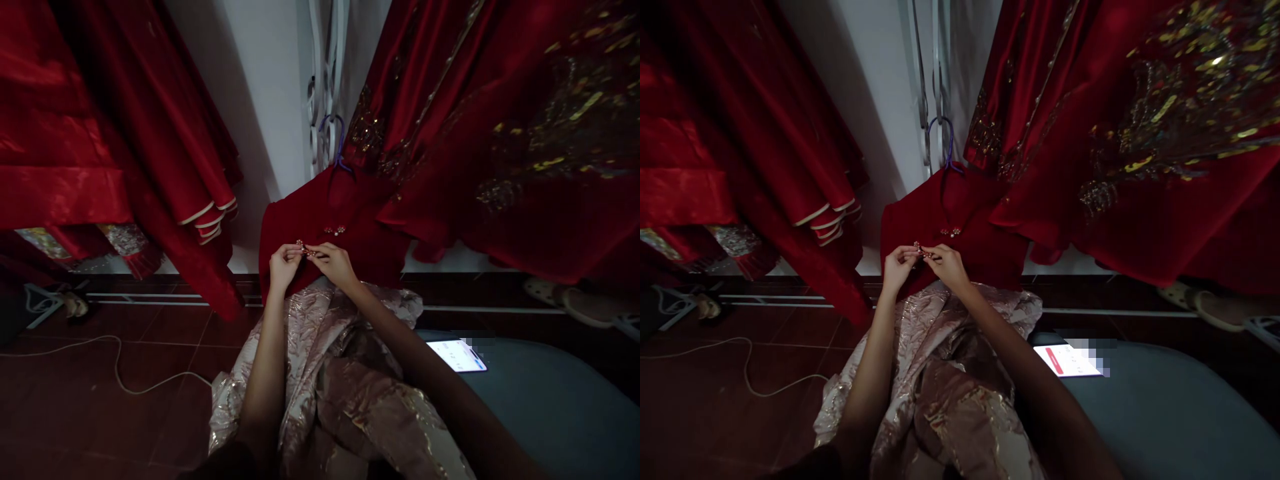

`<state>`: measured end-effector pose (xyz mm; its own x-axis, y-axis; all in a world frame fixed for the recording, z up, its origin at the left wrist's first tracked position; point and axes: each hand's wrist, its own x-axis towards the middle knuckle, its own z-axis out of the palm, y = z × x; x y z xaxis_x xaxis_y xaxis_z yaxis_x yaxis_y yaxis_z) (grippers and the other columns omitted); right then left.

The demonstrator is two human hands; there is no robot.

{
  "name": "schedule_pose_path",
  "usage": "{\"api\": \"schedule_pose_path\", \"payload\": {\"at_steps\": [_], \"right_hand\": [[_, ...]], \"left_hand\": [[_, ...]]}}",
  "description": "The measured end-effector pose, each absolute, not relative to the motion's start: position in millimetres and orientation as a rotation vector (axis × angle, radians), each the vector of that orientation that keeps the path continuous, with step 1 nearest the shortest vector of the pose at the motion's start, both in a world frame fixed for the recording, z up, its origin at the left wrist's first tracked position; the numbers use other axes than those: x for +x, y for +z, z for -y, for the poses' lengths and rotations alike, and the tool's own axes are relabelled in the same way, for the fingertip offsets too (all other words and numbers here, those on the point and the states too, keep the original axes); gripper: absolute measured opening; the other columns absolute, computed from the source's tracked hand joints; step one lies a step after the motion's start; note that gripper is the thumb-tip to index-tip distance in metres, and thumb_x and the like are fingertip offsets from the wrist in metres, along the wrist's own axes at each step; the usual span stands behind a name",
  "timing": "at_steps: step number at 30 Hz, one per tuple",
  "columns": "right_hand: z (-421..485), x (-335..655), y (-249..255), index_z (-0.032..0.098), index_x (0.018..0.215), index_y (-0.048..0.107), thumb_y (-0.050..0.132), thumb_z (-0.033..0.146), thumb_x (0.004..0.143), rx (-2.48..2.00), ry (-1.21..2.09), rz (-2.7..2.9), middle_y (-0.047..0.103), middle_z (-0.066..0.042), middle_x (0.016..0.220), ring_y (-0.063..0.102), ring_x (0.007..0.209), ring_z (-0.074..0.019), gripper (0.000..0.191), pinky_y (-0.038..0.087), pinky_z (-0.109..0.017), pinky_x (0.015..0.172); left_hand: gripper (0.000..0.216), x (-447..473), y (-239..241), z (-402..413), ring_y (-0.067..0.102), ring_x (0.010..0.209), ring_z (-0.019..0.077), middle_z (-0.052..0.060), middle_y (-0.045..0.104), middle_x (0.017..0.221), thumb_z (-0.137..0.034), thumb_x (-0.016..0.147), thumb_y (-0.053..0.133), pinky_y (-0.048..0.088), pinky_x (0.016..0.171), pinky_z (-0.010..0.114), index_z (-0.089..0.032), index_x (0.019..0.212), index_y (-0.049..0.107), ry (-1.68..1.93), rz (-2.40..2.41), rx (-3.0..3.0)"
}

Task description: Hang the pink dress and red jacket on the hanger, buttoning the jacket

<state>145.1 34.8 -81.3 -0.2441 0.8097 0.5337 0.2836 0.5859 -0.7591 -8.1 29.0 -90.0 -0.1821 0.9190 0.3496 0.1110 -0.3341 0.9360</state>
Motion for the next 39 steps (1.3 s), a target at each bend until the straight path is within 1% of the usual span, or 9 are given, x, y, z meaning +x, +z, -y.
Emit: {"api": "schedule_pose_path", "payload": {"at_steps": [10, 16, 21, 24, 27, 31, 34, 36, 39], "right_hand": [[-41.6, 141.4, -83.7, 0.021, 0.11, 0.067, 0.055, 0.027, 0.083, -0.901, 0.518, 1.849, 0.059, -0.005, 0.091, 0.063, 0.076, -0.0113, 0.03, 0.058, -0.023, 0.067], [-39.3, 139.2, -78.7, 0.021, 0.104, 0.067, 0.049, 0.026, 0.086, -0.934, 0.45, 1.876, 0.06, -0.006, 0.093, 0.063, 0.077, -0.0128, 0.026, 0.056, -0.022, 0.064], [-40.5, 136.8, -76.7, 0.018, 0.1, 0.064, 0.047, 0.024, 0.087, -0.942, 0.438, 1.886, 0.062, -0.007, 0.096, 0.063, 0.079, -0.0135, 0.022, 0.055, -0.024, 0.067], [-40.3, 136.3, -74.7, 0.018, 0.105, 0.06, 0.049, 0.025, 0.086, -0.961, 0.48, 1.869, 0.063, -0.007, 0.099, 0.063, 0.081, -0.0139, 0.023, 0.055, -0.025, 0.067], [-34.9, 147.7, -70.0, 0.018, 0.113, 0.055, 0.048, 0.026, 0.087, -0.958, 0.696, 1.877, 0.065, -0.006, 0.094, 0.066, 0.079, -0.0132, 0.028, 0.056, -0.026, 0.069], [-21.6, 192.6, -58.7, 0.016, 0.103, 0.06, 0.048, 0.031, 0.087, -1.071, 0.956, 1.909, 0.069, -0.008, 0.093, 0.068, 0.073, -0.0129, 0.025, 0.057, -0.025, 0.066], [-17.1, 234.8, -50.9, 0.016, 0.097, 0.066, 0.053, 0.03, 0.083, -1.28, 0.924, 2.106, 0.071, -0.006, 0.083, 0.068, 0.067, -0.0132, 0.022, 0.055, -0.022, 0.06], [-18.3, 254.9, -49.0, 0.017, 0.095, 0.068, 0.052, 0.029, 0.083, -1.391, 0.923, 2.166, 0.072, -0.005, 0.089, 0.068, 0.066, -0.0129, 0.023, 0.054, -0.021, 0.056], [-22.2, 263.2, -52.0, 0.019, 0.101, 0.068, 0.05, 0.03, 0.083, -1.463, 0.926, 2.241, 0.071, -0.005, 0.094, 0.067, 0.064, -0.0126, 0.028, 0.053, -0.021, 0.054]], "left_hand": [[0.023, -3.8, -93.4, -29.6, 0.067, 0.077, 0.0137, 0.01, 0.071, 0.088, -0.02, 0.066, 0.068, 0.054, 0.08, 0.03, -0.01, 0.086, 0.067, 1.626, -1.155, 1.381], [0.022, -2.5, -93.9, -25.0, 0.067, 0.076, 0.0147, 0.009, 0.071, 0.09, -0.022, 0.07, 0.066, 0.055, 0.078, 0.03, -0.012, 0.089, 0.069, 1.665, -1.282, 1.468], [0.021, -4.4, -98.8, -28.2, 0.067, 0.078, 0.0156, 0.009, 0.071, 0.089, -0.023, 0.069, 0.066, 0.054, 0.078, 0.029, -0.011, 0.087, 0.068, 1.616, -1.226, 1.483], [0.02, -6.7, -101.2, -31.9, 0.067, 0.08, 0.0148, 0.01, 0.071, 0.09, -0.02, 0.07, 0.064, 0.054, 0.079, 0.028, -0.011, 0.087, 0.066, 1.595, -1.181, 1.468], [0.019, -14.5, -101.7, -31.8, 0.066, 0.08, 0.013, 0.008, 0.07, 0.092, -0.013, 0.074, 0.056, 0.053, 0.078, 0.027, -0.013, 0.091, 0.064, 1.563, -1.288, 1.516], [0.022, -32.3, -100.1, -22.9, 0.065, 0.088, 0.0149, 0.004, 0.07, 0.093, -0.007, 0.073, 0.052, 0.049, 0.085, 0.029, -0.018, 0.088, 0.065, 1.237, -1.585, 1.761], [0.032, -42.0, -99.7, -15.7, 0.064, 0.086, 0.0159, 0.004, 0.069, 0.095, -0.009, 0.069, 0.058, 0.049, 0.082, 0.027, -0.021, 0.099, 0.064, 0.923, -1.626, 1.928], [0.04, -44.4, -100.5, -13.2, 0.064, 0.083, 0.0154, 0.004, 0.067, 0.098, -0.014, 0.067, 0.062, 0.049, 0.077, 0.026, -0.022, 0.106, 0.061, 0.795, -1.592, 2.03], [0.032, -43.0, -101.3, -12.1, 0.062, 0.08, 0.014, 0.003, 0.066, 0.093, -0.02, 0.067, 0.064, 0.047, 0.073, 0.023, -0.02, 0.098, 0.062, 0.692, -1.531, 2.142]]}}
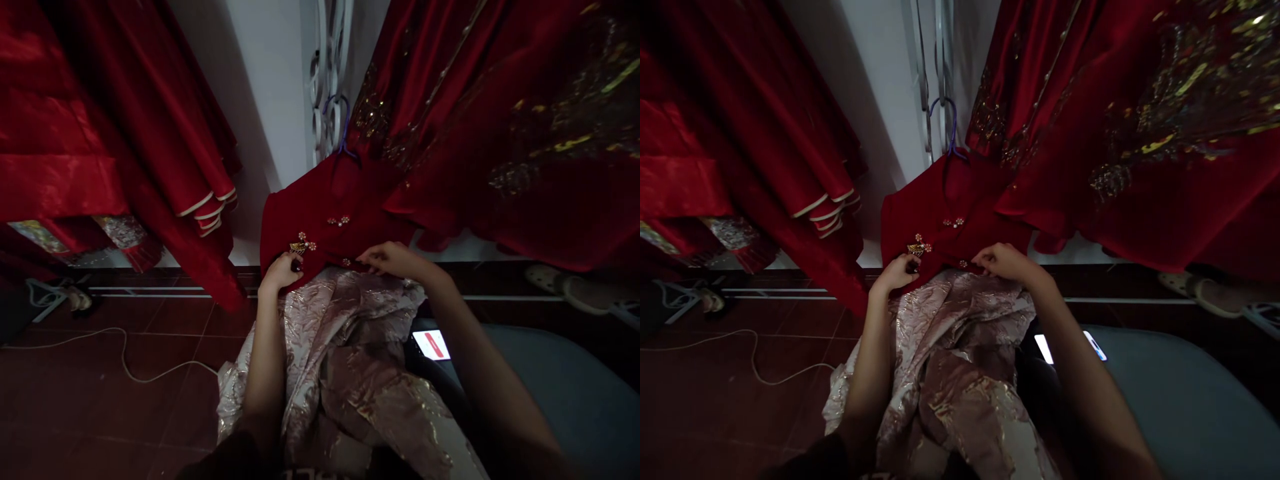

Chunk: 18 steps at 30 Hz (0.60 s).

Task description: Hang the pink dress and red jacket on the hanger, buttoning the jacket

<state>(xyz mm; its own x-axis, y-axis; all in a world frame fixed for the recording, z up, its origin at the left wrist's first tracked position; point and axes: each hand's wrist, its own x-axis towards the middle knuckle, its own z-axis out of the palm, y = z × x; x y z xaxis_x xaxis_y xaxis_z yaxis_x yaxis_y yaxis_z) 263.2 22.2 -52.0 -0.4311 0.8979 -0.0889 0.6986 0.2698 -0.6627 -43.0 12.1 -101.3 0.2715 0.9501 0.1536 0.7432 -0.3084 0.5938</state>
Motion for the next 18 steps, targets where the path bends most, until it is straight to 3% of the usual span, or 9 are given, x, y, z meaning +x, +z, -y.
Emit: {"api": "schedule_pose_path", "payload": {"at_steps": [4, 7, 10, 14, 18], "right_hand": [[-25.7, 245.0, -63.3, 0.018, 0.113, 0.063, 0.053, 0.027, 0.082, -1.475, 0.728, 2.308, 0.071, -0.006, 0.096, 0.067, 0.071, -0.0143, 0.034, 0.052, -0.023, 0.065], [-28.8, 231.9, -74.0, 0.017, 0.099, 0.067, 0.049, 0.023, 0.084, -1.391, 0.637, 2.334, 0.07, -0.007, 0.099, 0.066, 0.087, -0.0162, 0.024, 0.049, -0.025, 0.078], [-32.9, 229.3, -86.2, 0.016, 0.092, 0.065, 0.056, 0.023, 0.078, -1.327, 0.737, 2.32, 0.07, -0.006, 0.09, 0.065, 0.079, -0.0149, 0.017, 0.05, -0.025, 0.073], [-38.5, 234.0, -101.0, 0.015, 0.088, 0.06, 0.065, 0.023, 0.068, -1.282, 0.885, 2.187, 0.067, -0.003, 0.075, 0.062, 0.068, -0.0125, 0.022, 0.049, -0.022, 0.062], [-39.0, 232.0, -102.9, 0.014, 0.084, 0.063, 0.067, 0.022, 0.067, -1.368, 1.037, 2.0, 0.067, -0.003, 0.07, 0.062, 0.063, -0.0116, 0.019, 0.048, -0.021, 0.056]], "left_hand": [[0.023, -36.8, -96.2, -9.1, 0.06, 0.074, 0.0126, 0.0, 0.066, 0.085, -0.025, 0.067, 0.064, 0.044, 0.064, 0.021, -0.02, 0.089, 0.06, 0.713, -1.516, 2.189], [0.02, -30.1, -89.1, -5.4, 0.06, 0.073, 0.0116, -0.001, 0.066, 0.084, -0.026, 0.073, 0.059, 0.043, 0.065, 0.021, -0.022, 0.092, 0.061, 0.872, -1.531, 2.212], [0.018, -23.0, -86.0, -3.8, 0.061, 0.072, 0.0104, -0.001, 0.066, 0.081, -0.021, 0.076, 0.054, 0.043, 0.068, 0.02, -0.022, 0.092, 0.062, 0.958, -1.461, 2.199], [0.017, -16.7, -87.1, -3.7, 0.059, 0.069, 0.0094, -0.001, 0.065, 0.077, -0.017, 0.071, 0.057, 0.044, 0.067, 0.019, -0.019, 0.086, 0.062, 0.977, -1.34, 2.164], [0.016, -13.2, -84.0, -1.5, 0.058, 0.066, 0.0084, 0.0, 0.064, 0.074, -0.015, 0.068, 0.058, 0.045, 0.066, 0.018, -0.017, 0.084, 0.062, 1.021, -1.263, 2.119]]}}
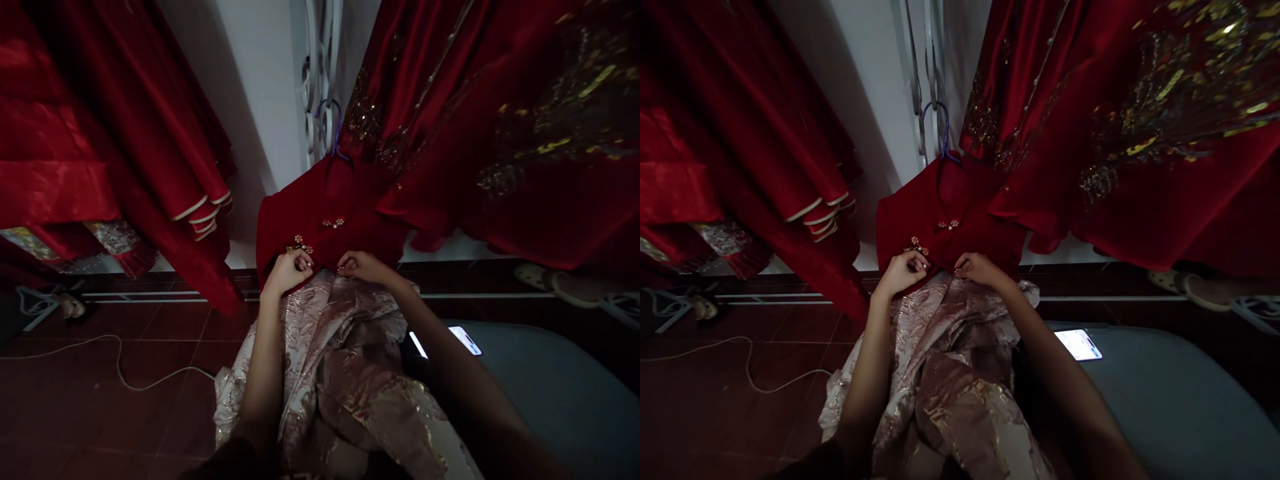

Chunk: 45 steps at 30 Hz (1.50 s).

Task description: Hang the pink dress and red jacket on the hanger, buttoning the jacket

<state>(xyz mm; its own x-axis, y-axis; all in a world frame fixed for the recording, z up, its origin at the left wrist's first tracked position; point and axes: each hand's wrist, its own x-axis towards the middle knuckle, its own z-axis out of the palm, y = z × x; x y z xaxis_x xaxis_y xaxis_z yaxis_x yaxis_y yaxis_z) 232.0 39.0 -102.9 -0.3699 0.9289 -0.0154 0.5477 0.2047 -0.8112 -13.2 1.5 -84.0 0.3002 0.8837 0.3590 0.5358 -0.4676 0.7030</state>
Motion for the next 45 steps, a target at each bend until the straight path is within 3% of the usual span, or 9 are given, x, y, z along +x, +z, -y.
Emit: {"api": "schedule_pose_path", "payload": {"at_steps": [3, 6, 9, 13, 18, 22, 29, 34, 45], "right_hand": [[-31.5, 217.1, -92.4, 0.014, 0.082, 0.066, 0.066, 0.021, 0.069, -1.396, 1.136, 1.79, 0.068, -0.004, 0.069, 0.061, 0.058, -0.0108, 0.014, 0.05, -0.02, 0.054], [-18.4, 189.0, -81.6, 0.014, 0.087, 0.067, 0.066, 0.02, 0.071, -1.169, 1.356, 1.557, 0.07, -0.005, 0.078, 0.064, 0.064, -0.0112, 0.017, 0.055, -0.023, 0.062], [-5.0, 157.2, -84.3, 0.015, 0.092, 0.066, 0.066, 0.022, 0.073, -1.055, 1.376, 1.326, 0.07, -0.005, 0.084, 0.066, 0.068, -0.0116, 0.02, 0.058, -0.027, 0.067], [3.6, 132.3, -104.9, 0.016, 0.094, 0.064, 0.061, 0.026, 0.078, -1.11, 1.34, 1.207, 0.069, -0.006, 0.089, 0.065, 0.064, -0.013, 0.02, 0.06, -0.029, 0.057], [-2.2, 135.2, -115.5, 0.016, 0.092, 0.064, 0.062, 0.022, 0.076, -1.112, 1.328, 1.249, 0.069, -0.006, 0.087, 0.067, 0.072, -0.0153, 0.017, 0.06, -0.028, 0.059], [-8.3, 140.9, -115.0, 0.015, 0.089, 0.064, 0.067, 0.019, 0.072, -1.074, 1.358, 1.249, 0.068, -0.004, 0.083, 0.067, 0.07, -0.0126, 0.018, 0.061, -0.03, 0.067], [-11.2, 143.0, -112.4, 0.016, 0.087, 0.066, 0.071, 0.021, 0.069, -1.08, 1.381, 1.218, 0.069, -0.003, 0.077, 0.066, 0.064, -0.012, 0.019, 0.061, -0.031, 0.067], [-13.0, 149.0, -108.3, 0.016, 0.087, 0.067, 0.071, 0.021, 0.069, -1.055, 1.411, 1.256, 0.07, -0.004, 0.08, 0.066, 0.067, -0.0117, 0.02, 0.06, -0.03, 0.069], [-10.0, 152.6, -112.3, 0.018, 0.091, 0.067, 0.061, 0.02, 0.075, -1.206, 0.716, 1.767, 0.066, -0.004, 0.087, 0.064, 0.073, -0.0113, 0.018, 0.054, -0.023, 0.067]], "left_hand": [[0.013, -10.5, -82.5, -0.4, 0.058, 0.064, 0.0086, -0.001, 0.063, 0.07, -0.017, 0.068, 0.06, 0.044, 0.064, 0.018, -0.016, 0.081, 0.061, 0.983, -1.253, 2.084], [0.013, -9.2, -83.8, -1.2, 0.057, 0.062, 0.0091, -0.001, 0.063, 0.068, -0.018, 0.067, 0.062, 0.042, 0.06, 0.019, -0.017, 0.08, 0.059, 0.934, -1.328, 2.099], [0.013, -10.7, -84.5, -1.8, 0.057, 0.062, 0.0106, 0.0, 0.064, 0.07, -0.022, 0.067, 0.064, 0.04, 0.059, 0.02, -0.018, 0.076, 0.056, 0.897, -1.421, 2.151], [0.023, -15.3, -84.2, -1.1, 0.058, 0.064, 0.0136, 0.001, 0.065, 0.072, -0.031, 0.065, 0.069, 0.039, 0.058, 0.022, -0.019, 0.078, 0.055, 0.82, -1.488, 2.2], [0.018, -16.7, -88.0, -3.2, 0.061, 0.068, 0.014, 0.002, 0.066, 0.074, -0.02, 0.068, 0.064, 0.042, 0.061, 0.022, -0.019, 0.084, 0.058, 0.838, -1.485, 2.109], [0.017, -16.5, -93.9, -8.2, 0.061, 0.065, 0.012, 0.001, 0.066, 0.073, -0.018, 0.066, 0.064, 0.045, 0.062, 0.021, -0.018, 0.082, 0.059, 0.96, -1.432, 1.997], [0.013, -18.2, -105.3, -15.1, 0.059, 0.057, 0.009, 0.0, 0.064, 0.063, -0.017, 0.06, 0.067, 0.046, 0.058, 0.02, -0.013, 0.071, 0.061, 0.955, -1.348, 1.698], [0.016, -15.4, -106.3, -14.6, 0.062, 0.063, 0.0096, 0.003, 0.068, 0.068, -0.01, 0.056, 0.068, 0.049, 0.064, 0.021, -0.011, 0.071, 0.061, 0.958, -1.145, 1.456], [0.02, -14.0, -109.7, -15.6, 0.063, 0.059, 0.0099, 0.004, 0.069, 0.066, -0.019, 0.055, 0.074, 0.054, 0.063, 0.024, -0.009, 0.071, 0.067, 0.988, -1.112, 1.287]]}}
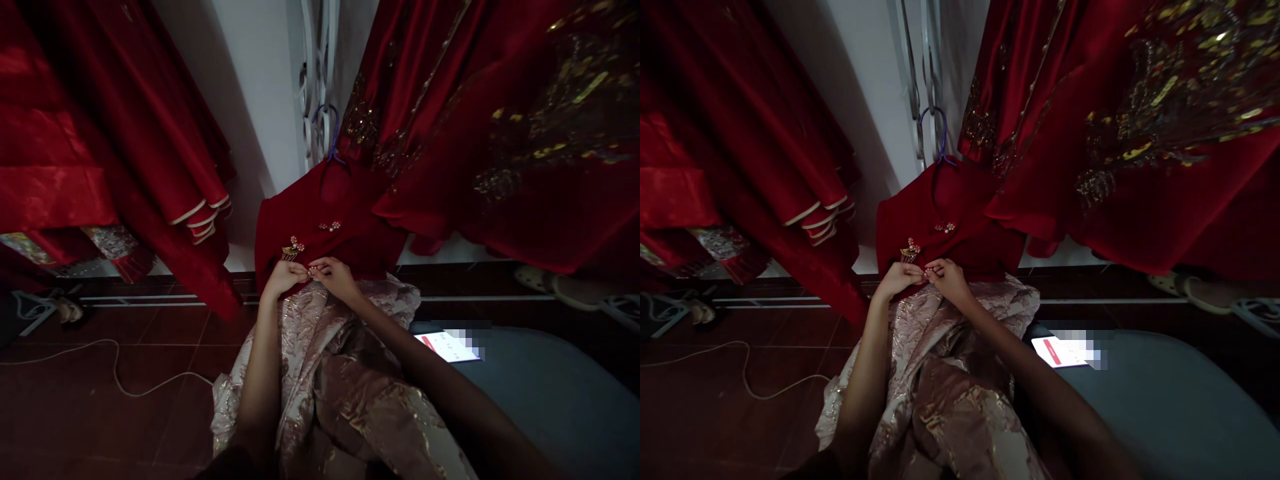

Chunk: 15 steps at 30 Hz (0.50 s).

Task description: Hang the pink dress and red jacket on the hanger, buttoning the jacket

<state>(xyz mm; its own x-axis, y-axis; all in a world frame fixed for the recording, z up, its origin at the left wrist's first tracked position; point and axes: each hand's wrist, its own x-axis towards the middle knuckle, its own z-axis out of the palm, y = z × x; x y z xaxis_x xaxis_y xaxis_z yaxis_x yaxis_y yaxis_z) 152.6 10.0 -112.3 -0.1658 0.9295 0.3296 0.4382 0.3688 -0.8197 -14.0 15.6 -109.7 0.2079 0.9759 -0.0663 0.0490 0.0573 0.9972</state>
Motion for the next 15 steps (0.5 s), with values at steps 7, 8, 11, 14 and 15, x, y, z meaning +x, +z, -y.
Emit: {"api": "schedule_pose_path", "payload": {"at_steps": [7, 8, 11, 14, 15], "right_hand": [[-4.7, 148.2, -110.9, 0.018, 0.089, 0.065, 0.056, 0.019, 0.079, -1.206, 0.566, 1.831, 0.063, -0.005, 0.09, 0.063, 0.067, -0.0098, 0.013, 0.052, -0.022, 0.067], [-4.7, 148.2, -110.7, 0.018, 0.089, 0.065, 0.056, 0.019, 0.079, -1.206, 0.562, 1.836, 0.063, -0.005, 0.09, 0.063, 0.068, -0.0101, 0.013, 0.052, -0.022, 0.067], [-6.1, 153.2, -105.6, 0.018, 0.09, 0.064, 0.059, 0.017, 0.076, -1.212, 0.577, 1.917, 0.063, -0.005, 0.09, 0.063, 0.072, -0.0111, 0.014, 0.052, -0.022, 0.066], [-9.6, 169.1, -90.6, 0.017, 0.097, 0.063, 0.064, 0.017, 0.073, -1.231, 0.683, 2.004, 0.063, -0.006, 0.096, 0.063, 0.065, -0.0098, 0.024, 0.051, -0.021, 0.057], [-10.7, 176.4, -83.4, 0.017, 0.099, 0.062, 0.064, 0.019, 0.073, -1.239, 0.719, 1.996, 0.064, -0.007, 0.096, 0.062, 0.062, -0.0092, 0.025, 0.051, -0.02, 0.054]], "left_hand": [[0.022, -14.8, -112.3, -13.5, 0.066, 0.066, 0.0144, 0.007, 0.071, 0.069, -0.019, 0.055, 0.074, 0.056, 0.07, 0.03, -0.009, 0.074, 0.07, 0.991, -1.092, 1.239], [0.022, -15.8, -112.0, -13.0, 0.066, 0.066, 0.014, 0.006, 0.071, 0.07, -0.018, 0.056, 0.072, 0.055, 0.069, 0.029, -0.009, 0.076, 0.07, 0.98, -1.097, 1.267], [0.017, -19.3, -110.0, -12.9, 0.063, 0.061, 0.0117, 0.005, 0.07, 0.068, -0.015, 0.058, 0.069, 0.052, 0.064, 0.026, -0.01, 0.075, 0.069, 0.939, -1.144, 1.391], [0.018, -24.4, -106.1, -13.4, 0.062, 0.062, 0.0112, 0.004, 0.069, 0.07, -0.011, 0.057, 0.069, 0.05, 0.062, 0.024, -0.013, 0.076, 0.068, 0.926, -1.29, 1.529], [0.02, -26.5, -104.4, -13.1, 0.062, 0.063, 0.0114, 0.003, 0.068, 0.071, -0.011, 0.056, 0.069, 0.049, 0.062, 0.023, -0.014, 0.077, 0.067, 0.918, -1.357, 1.579]]}}
